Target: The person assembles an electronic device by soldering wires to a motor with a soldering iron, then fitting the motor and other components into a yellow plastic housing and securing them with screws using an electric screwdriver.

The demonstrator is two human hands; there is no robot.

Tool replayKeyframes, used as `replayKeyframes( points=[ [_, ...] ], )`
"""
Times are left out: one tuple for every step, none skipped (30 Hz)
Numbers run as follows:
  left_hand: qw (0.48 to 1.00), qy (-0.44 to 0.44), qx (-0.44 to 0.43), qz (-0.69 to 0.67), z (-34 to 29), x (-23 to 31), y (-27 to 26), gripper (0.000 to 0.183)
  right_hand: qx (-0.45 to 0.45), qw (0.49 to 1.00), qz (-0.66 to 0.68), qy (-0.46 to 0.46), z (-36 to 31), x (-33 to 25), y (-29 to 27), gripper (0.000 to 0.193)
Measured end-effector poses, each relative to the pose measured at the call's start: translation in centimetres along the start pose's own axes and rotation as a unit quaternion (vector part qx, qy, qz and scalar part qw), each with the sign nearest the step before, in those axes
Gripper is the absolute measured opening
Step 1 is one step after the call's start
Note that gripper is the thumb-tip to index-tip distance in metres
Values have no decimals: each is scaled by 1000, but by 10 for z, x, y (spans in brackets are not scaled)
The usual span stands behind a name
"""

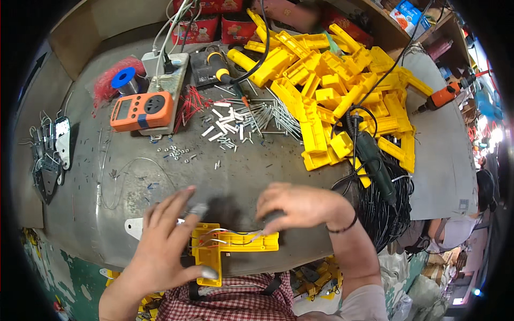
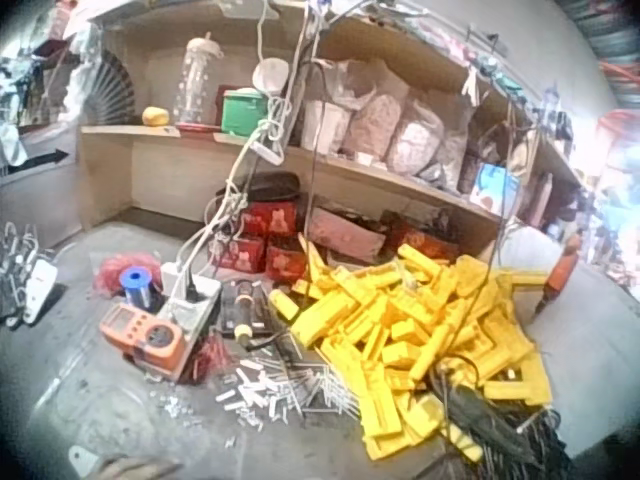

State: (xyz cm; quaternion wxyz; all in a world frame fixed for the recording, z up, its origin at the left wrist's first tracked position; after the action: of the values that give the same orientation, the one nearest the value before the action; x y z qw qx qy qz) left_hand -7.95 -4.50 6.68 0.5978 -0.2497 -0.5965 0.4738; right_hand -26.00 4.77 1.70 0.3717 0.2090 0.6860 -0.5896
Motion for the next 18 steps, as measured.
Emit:
replayKeyframes(
  points=[
    [999, 39, 28, -13, 13, 15, 4, 74, 4, 999, -4, 38, -14, 1, 6, 32],
    [999, 40, 27, -11, 21, 29, 9, 74, 6, 998, -6, 64, -22, -1, 10, 33],
    [995, 85, 30, 50, 26, 48, 14, 65, 43, 997, 16, 64, -25, -3, 10, 30],
    [985, 125, 32, 111, 31, 63, 21, 56, 40, 997, 15, 59, -26, -9, 12, 30],
    [974, 147, 82, 149, 34, 73, 29, 41, 77, 992, 37, 92, -27, -15, 7, 29],
    [974, 142, 85, 153, 34, 74, 27, 41, 114, 984, 59, 125, -30, -21, -1, 27],
    [979, 138, 73, 128, 33, 75, 26, 30, 111, 979, 81, 152, -31, -31, -6, 24],
    [984, 132, 59, 105, 32, 75, 25, 22, 108, 980, 79, 147, -34, -31, -5, 24],
    [986, 113, 68, 104, 26, 66, 21, 24, 117, 976, 101, 155, -38, -31, -2, 24],
    [986, 112, 69, 105, 22, 58, 20, 24, 127, 970, 123, 167, -43, -29, 0, 23],
    [991, 81, 82, 62, 18, 47, 17, 30, 116, 966, 134, 186, -41, -32, 2, 24],
    [994, 50, 93, 19, 13, 34, 14, 36, 114, 967, 137, 185, -35, -40, 6, 24],
    [994, -1, 93, -55, 7, 18, 9, 46, 147, 955, 154, 205, -26, -46, 10, 24],
    [994, -3, 91, -53, 1, 10, 12, 46, 180, 942, 171, 225, -17, -51, 13, 24],
    [971, -90, 106, -192, -6, -5, 17, 45, 191, 950, 126, 214, -6, -59, 13, 24],
    [921, -172, 120, -328, -14, -18, 23, 43, 187, 951, 128, 208, -2, -60, 17, 24],
    [934, -157, 96, -307, -17, -18, 26, 37, 206, 958, 100, 173, 1, -64, 19, 22],
    [935, -165, 98, -297, -16, -17, 29, 29, 219, 964, 72, 134, 5, -68, 18, 21]
  ],
)
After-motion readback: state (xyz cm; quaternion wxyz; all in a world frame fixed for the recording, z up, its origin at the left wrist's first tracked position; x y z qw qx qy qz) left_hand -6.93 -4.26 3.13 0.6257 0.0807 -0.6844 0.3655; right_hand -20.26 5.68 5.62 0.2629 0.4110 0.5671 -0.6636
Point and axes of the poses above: each hand's wrist, its own z-axis towards the middle knuckle, its own y-axis out of the palm, x = y × z, the point moved 6 cm from there along z, towards the middle knuckle, and after that the axes turned 8 degrees about x, right-handed, at the moved point
